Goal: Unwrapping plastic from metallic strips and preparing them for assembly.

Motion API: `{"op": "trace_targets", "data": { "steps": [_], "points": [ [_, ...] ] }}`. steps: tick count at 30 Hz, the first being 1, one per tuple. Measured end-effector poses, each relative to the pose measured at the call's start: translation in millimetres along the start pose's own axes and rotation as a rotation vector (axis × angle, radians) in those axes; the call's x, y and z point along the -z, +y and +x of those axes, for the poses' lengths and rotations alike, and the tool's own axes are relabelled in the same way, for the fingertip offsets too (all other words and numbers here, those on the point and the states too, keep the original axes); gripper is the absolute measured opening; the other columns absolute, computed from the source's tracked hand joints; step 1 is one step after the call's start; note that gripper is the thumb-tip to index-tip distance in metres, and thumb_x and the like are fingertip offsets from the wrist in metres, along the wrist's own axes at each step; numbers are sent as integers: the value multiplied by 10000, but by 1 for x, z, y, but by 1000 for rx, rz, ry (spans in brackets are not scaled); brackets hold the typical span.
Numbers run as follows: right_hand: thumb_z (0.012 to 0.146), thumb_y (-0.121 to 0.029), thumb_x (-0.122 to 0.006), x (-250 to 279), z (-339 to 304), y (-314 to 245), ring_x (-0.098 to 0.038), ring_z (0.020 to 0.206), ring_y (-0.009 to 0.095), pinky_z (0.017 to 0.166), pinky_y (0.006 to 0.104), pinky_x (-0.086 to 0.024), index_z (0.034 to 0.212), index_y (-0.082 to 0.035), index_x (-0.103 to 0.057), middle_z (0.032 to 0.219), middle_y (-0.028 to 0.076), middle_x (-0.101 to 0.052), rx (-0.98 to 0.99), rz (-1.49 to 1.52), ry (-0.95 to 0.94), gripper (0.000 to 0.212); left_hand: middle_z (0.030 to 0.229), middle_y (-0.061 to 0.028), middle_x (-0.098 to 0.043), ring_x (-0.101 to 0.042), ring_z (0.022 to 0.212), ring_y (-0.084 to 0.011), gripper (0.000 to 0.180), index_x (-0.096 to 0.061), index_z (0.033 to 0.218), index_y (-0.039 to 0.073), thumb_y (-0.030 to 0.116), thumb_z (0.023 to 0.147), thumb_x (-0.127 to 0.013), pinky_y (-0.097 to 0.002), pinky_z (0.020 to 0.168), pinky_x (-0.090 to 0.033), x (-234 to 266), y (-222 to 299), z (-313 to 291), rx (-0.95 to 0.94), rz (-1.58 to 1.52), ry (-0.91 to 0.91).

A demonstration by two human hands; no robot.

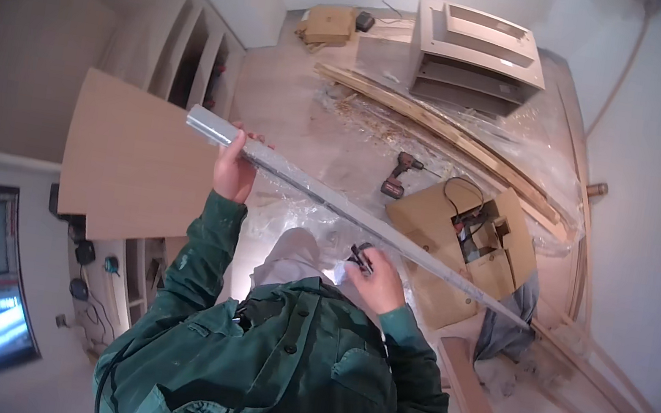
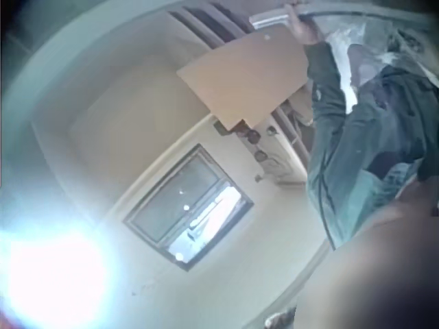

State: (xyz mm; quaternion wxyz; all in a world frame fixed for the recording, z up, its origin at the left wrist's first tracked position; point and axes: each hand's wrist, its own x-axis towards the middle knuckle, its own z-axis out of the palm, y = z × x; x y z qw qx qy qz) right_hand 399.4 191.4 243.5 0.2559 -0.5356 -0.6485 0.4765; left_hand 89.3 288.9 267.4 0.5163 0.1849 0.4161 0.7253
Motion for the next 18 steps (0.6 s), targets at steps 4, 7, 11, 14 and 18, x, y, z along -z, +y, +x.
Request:
{"op": "trace_targets", "data": {
  "steps": [4,7,11,14,18],
  "points": [
    [818,-305,-684,-9,55,-39,-574,650,347,572,405,-420,810,6,-568,679,191,-554,-127,32,141,332,1040,-108,-551,-528,1056,-262,359,-412,1211,104,74,885,-558,-470,931,-455,-20,14,10,143,-77,-289],
    [837,-252,-682,-24,83,-58,-459,569,131,546,309,-393,799,9,-583,604,93,-497,-302,-119,199,281,1202,-141,-531,-505,1151,-278,458,-394,1276,122,32,858,-557,-456,996,-411,-4,19,31,257,-90,-473],
    [836,-228,-657,-50,91,-37,-465,522,141,506,319,-374,743,15,-559,575,82,-508,-289,104,366,278,1364,-164,-427,-447,1246,-284,526,-400,1300,104,-25,814,-556,-449,1043,-367,8,27,60,500,-40,-643],
    [833,-180,-612,-60,91,-52,-495,523,100,471,296,-357,697,1,-556,583,20,-528,-333,404,521,233,1495,-158,-265,-316,1361,-289,614,-413,1327,103,-103,764,-547,-460,1106,-295,34,19,101,816,-215,-922],
    [848,-188,-621,-71,75,-67,-472,564,64,520,219,-373,747,-9,-606,630,-8,-553,-621,867,779,207,1524,-88,-231,-304,1356,-323,732,-447,1345,217,-102,707,-613,-521,1079,-309,56,20,134,1005,-154,-927]
  ]
}}
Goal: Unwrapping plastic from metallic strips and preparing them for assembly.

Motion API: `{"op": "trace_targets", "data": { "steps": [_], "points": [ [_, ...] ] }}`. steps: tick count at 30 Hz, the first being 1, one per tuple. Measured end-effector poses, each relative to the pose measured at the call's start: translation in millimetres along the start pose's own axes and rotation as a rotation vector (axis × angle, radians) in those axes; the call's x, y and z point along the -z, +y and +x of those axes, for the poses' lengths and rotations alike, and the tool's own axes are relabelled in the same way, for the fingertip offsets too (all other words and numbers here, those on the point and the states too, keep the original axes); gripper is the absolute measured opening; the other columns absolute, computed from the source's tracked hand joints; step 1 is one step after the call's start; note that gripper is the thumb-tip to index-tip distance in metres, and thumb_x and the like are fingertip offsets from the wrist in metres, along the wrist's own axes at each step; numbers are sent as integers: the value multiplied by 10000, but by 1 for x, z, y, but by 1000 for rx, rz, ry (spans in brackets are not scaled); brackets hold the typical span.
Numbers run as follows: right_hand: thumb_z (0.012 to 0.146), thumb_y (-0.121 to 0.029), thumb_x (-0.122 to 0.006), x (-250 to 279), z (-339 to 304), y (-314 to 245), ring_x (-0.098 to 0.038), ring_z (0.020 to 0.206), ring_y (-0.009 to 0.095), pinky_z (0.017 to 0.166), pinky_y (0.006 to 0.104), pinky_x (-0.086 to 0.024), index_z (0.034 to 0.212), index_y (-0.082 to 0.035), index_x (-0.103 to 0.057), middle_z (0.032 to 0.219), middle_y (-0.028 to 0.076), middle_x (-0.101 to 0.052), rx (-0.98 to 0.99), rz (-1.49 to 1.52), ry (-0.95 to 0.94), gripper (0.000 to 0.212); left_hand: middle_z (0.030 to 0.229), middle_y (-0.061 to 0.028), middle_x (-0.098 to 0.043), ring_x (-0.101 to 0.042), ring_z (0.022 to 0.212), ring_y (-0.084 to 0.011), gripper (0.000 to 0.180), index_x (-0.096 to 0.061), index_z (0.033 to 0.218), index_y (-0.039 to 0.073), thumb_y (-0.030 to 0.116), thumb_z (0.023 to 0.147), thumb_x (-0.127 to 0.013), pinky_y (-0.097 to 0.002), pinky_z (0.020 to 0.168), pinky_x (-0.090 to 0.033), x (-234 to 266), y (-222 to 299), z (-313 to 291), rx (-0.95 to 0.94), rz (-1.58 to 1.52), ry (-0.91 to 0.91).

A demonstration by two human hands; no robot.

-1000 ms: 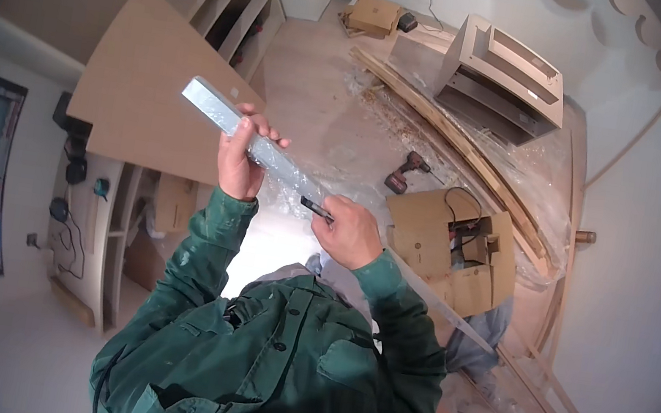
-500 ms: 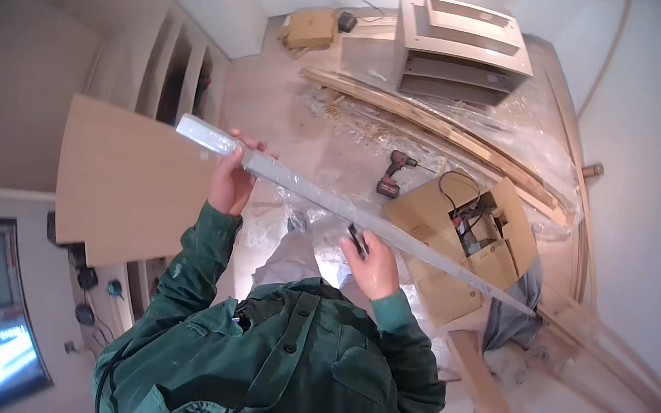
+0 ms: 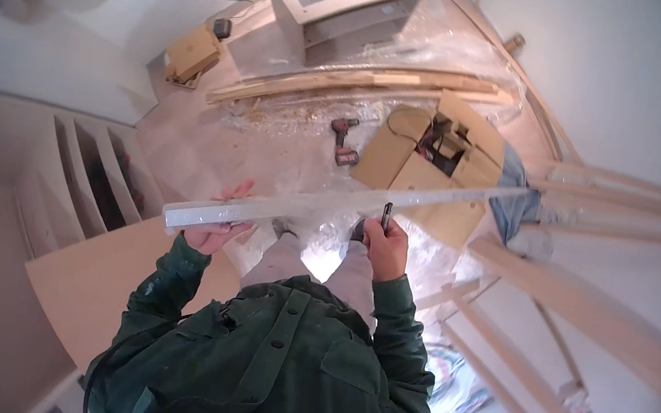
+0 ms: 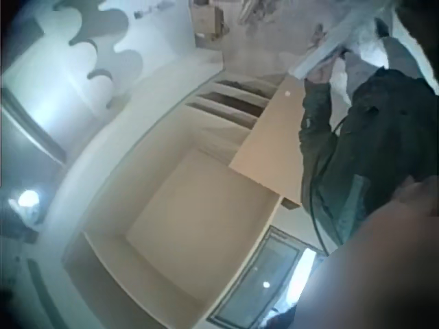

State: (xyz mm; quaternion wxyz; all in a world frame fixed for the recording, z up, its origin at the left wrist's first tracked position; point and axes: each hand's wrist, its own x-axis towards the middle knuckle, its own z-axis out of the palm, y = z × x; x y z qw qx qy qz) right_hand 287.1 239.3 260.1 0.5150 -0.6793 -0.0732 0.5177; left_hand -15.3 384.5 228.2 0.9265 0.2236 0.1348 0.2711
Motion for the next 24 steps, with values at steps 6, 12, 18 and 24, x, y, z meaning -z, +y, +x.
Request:
{"op": "trace_targets", "data": {
  "steps": [6,12,18,24],
  "points": [
    [870,-273,-667,-27,-13,45,-518,603,84,558,233,-406,846,8,-664,673,18,-602,69,-296,-2,282,1559,-95,-134,-243,1399,-282,899,-298,1465,256,-114,717,-635,-446,1073,-312,-20,5,5,130,61,-156],
    [842,-191,-694,-8,-42,53,-478,573,58,536,227,-381,770,-2,-633,639,-18,-566,145,65,-45,211,1541,-162,-177,-275,1386,-279,688,-210,1482,74,95,881,-544,-381,1114,-254,-32,19,8,436,257,-401],
    [815,-58,-640,3,-61,112,-417,574,34,521,225,-345,682,-9,-559,604,-57,-486,436,-170,65,164,1419,-131,-366,-376,1289,-198,695,-177,1483,54,199,920,-557,-323,1062,-309,-90,-37,45,1046,668,-284],
    [781,-125,-645,54,-81,157,-443,541,72,506,285,-392,667,20,-557,540,36,-512,368,91,201,204,1235,-62,-469,-457,1110,-149,696,-246,1453,50,180,887,-631,-290,953,-385,-116,-97,31,1080,867,-257]
  ]
}}
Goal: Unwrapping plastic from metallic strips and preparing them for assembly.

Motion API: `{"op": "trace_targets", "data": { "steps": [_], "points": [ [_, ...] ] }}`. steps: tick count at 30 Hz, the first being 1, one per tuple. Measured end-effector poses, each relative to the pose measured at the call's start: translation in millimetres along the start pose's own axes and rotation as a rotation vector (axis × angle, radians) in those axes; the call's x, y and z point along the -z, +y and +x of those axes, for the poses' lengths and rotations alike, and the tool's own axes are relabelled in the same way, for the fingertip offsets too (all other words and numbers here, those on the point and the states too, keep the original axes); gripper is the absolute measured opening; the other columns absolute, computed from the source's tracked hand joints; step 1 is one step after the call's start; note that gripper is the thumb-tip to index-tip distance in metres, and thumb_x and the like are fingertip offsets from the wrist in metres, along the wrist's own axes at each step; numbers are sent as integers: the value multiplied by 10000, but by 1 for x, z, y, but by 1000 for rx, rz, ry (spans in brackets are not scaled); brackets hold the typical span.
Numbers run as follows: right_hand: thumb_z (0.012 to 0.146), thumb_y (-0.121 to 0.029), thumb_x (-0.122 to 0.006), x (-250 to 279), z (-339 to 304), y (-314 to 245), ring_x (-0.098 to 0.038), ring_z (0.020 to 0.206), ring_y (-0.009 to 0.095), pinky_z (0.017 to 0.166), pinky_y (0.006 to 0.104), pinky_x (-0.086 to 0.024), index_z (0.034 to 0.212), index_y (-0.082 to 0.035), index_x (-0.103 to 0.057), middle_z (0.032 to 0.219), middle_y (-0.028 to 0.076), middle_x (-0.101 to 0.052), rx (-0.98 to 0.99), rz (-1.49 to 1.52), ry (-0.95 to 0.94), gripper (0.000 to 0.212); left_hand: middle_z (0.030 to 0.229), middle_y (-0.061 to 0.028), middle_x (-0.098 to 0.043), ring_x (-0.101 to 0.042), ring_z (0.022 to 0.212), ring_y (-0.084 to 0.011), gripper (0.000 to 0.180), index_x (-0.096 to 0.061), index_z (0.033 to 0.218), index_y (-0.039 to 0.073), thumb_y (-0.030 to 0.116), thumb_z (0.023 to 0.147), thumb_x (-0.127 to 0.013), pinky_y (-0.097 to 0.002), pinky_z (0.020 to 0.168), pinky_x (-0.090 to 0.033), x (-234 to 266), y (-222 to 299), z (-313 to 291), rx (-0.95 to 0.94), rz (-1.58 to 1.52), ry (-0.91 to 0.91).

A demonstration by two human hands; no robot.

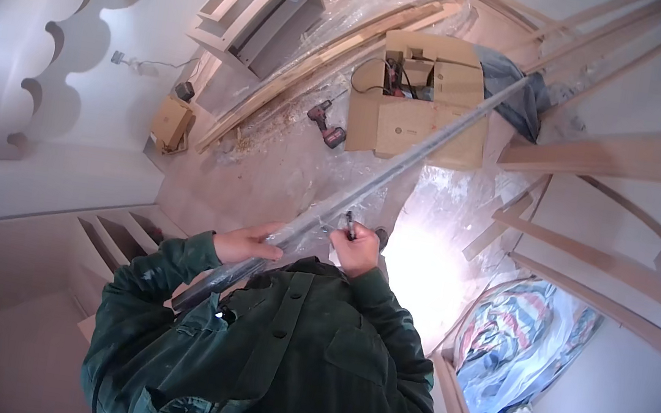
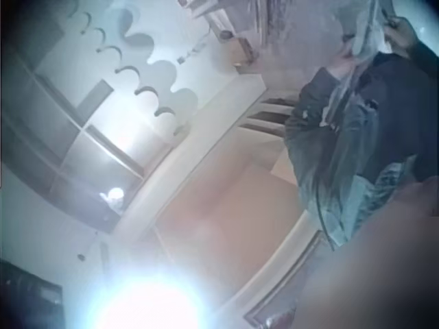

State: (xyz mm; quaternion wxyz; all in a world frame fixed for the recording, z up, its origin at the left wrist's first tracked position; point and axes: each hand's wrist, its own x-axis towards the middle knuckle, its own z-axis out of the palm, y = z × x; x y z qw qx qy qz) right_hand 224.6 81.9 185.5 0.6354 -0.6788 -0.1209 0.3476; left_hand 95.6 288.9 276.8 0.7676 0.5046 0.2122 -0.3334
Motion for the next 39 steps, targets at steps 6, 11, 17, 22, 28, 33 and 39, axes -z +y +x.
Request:
{"op": "trace_targets", "data": {
  "steps": [6,11,17,22,28,33,39],
  "points": [
    [811,-243,-691,44,-14,9,-529,568,131,540,309,-428,748,23,-585,614,79,-567,-99,-71,-138,293,1136,-63,-513,-485,1028,-129,557,-362,1359,23,182,883,-603,-279,902,-407,-35,-16,12,84,16,59],
    [761,-341,-752,31,-16,-23,-606,621,236,594,362,-474,865,1,-581,702,139,-616,-14,-379,-138,396,1113,-91,-529,-502,1016,-152,510,-424,1264,0,219,853,-631,-287,897,-415,-39,-16,24,156,301,131],
    [731,-365,-758,2,-15,-8,-652,708,321,650,402,-507,914,-32,-572,760,154,-649,19,-463,-6,424,950,-74,-553,-518,857,-130,476,-453,1172,-16,283,853,-641,-276,776,-444,-22,-29,33,-16,336,182],
    [752,-243,-670,-17,-1,-3,-637,704,368,636,443,-509,789,-26,-581,723,179,-641,82,-507,25,237,1037,-313,-578,-597,971,-404,609,-418,1158,-77,431,860,-576,-417,836,-458,-18,-21,29,21,830,320],
    [729,-248,-623,-37,-4,2,-627,674,399,615,502,-504,822,-70,-567,689,174,-636,22,-793,292,208,1070,-298,-582,-586,990,-405,594,-436,1180,-34,470,885,-545,-430,861,-447,-7,-23,28,41,819,316],
    [755,-261,-608,-21,-4,18,-636,714,399,642,490,-508,854,-67,-563,721,199,-639,-115,-754,397,223,1017,-206,-607,-595,945,-318,515,-455,1158,-31,417,914,-528,-383,829,-458,22,-59,43,-85,689,274],
    [766,-198,-578,72,-11,102,-628,755,420,660,500,-498,828,-24,-582,773,215,-645,-325,-747,869,185,985,-75,-607,-574,879,-153,395,-526,1161,29,345,925,-549,-278,771,-466,46,-73,32,30,-188,56]
  ]
}}
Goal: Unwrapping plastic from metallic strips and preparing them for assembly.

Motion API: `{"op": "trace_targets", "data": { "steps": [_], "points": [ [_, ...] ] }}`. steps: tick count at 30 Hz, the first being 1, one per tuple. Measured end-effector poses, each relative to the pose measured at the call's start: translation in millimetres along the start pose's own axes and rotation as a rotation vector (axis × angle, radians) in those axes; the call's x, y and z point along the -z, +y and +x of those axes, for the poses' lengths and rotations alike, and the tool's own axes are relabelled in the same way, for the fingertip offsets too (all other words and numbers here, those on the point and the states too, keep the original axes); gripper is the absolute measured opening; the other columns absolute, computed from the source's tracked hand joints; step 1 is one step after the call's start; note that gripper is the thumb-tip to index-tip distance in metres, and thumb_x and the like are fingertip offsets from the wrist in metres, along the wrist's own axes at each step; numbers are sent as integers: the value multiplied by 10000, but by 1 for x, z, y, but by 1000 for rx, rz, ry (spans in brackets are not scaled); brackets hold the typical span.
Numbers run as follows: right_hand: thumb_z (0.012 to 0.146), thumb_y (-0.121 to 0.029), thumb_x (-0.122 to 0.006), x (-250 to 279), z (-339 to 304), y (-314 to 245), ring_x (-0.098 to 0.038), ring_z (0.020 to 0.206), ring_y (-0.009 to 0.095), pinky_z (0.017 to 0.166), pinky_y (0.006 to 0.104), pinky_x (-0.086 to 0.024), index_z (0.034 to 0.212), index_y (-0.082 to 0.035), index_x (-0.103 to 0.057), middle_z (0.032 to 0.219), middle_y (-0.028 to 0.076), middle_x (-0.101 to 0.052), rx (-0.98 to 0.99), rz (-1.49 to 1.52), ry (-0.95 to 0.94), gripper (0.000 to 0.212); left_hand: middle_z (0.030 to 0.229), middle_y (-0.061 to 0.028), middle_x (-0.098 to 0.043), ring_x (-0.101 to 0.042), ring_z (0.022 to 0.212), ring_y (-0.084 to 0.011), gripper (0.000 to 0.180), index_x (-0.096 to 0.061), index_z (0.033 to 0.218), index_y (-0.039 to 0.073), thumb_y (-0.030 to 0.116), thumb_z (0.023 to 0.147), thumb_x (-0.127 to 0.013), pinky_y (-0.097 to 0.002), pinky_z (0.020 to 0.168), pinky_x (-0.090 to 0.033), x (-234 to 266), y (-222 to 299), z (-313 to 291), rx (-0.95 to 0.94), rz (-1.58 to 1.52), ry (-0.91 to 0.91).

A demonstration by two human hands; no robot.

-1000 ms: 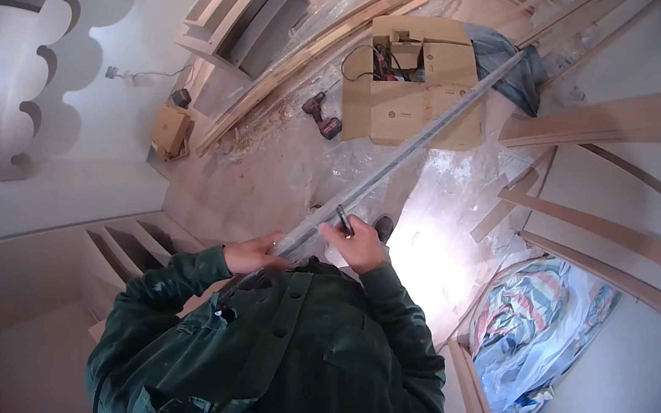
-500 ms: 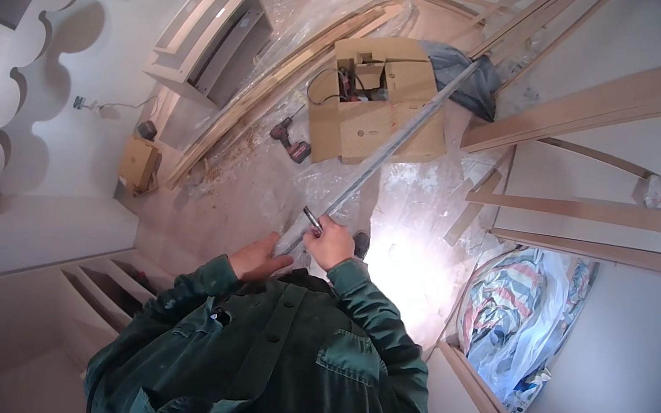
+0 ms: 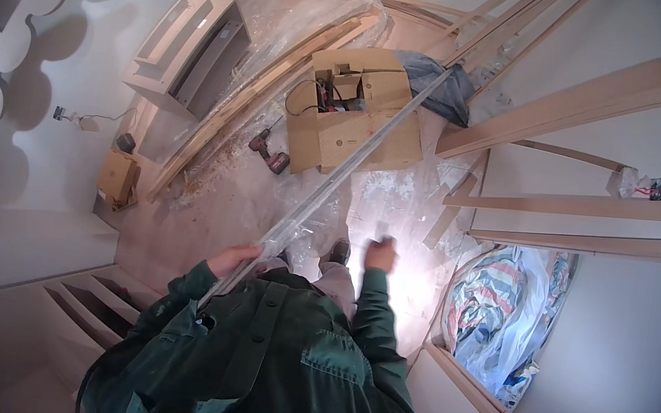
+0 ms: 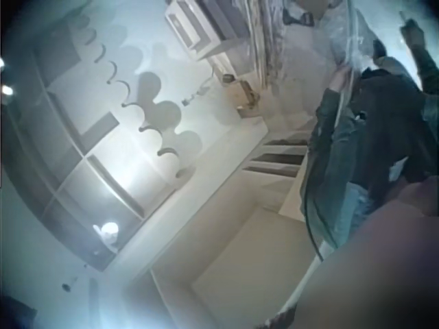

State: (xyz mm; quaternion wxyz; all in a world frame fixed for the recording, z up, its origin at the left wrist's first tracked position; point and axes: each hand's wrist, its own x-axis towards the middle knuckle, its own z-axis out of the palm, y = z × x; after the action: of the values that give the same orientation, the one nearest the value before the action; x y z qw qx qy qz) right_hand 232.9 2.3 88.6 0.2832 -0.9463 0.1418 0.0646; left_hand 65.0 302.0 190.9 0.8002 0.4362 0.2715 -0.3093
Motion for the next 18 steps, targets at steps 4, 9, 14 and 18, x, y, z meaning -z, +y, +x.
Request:
{"op": "trace_targets", "data": {
  "steps": [4,9,14,18],
  "points": [
    [804,-199,-605,60,39,85,-632,654,272,606,392,-499,920,-49,-652,727,132,-651,4,16,-52,195,1002,-57,-605,-556,899,-124,382,-545,1179,25,310,926,-557,-282,800,-458,-11,15,-17,39,-59,7],
    [838,-459,-633,34,1,-29,-398,435,75,387,252,-340,995,-37,-655,733,43,-633,-73,493,-721,451,1064,-92,-621,-576,977,-194,428,-533,1206,30,311,891,-605,-319,875,-463,19,-9,26,-101,421,116],
    [833,-512,-644,12,-77,-127,-427,457,76,397,238,-316,880,-17,-647,678,30,-593,149,466,-1042,497,1070,-104,-614,-559,992,-184,408,-542,1160,-4,233,854,-669,-326,889,-449,-29,41,0,-190,689,41],
    [823,-373,-700,-3,-81,-111,-433,459,73,394,231,-305,769,-60,-618,598,-16,-505,-52,630,-1227,328,1053,-75,-604,-555,964,-154,427,-535,1159,-9,210,832,-701,-312,870,-452,-16,23,10,-330,717,40]
  ]
}}
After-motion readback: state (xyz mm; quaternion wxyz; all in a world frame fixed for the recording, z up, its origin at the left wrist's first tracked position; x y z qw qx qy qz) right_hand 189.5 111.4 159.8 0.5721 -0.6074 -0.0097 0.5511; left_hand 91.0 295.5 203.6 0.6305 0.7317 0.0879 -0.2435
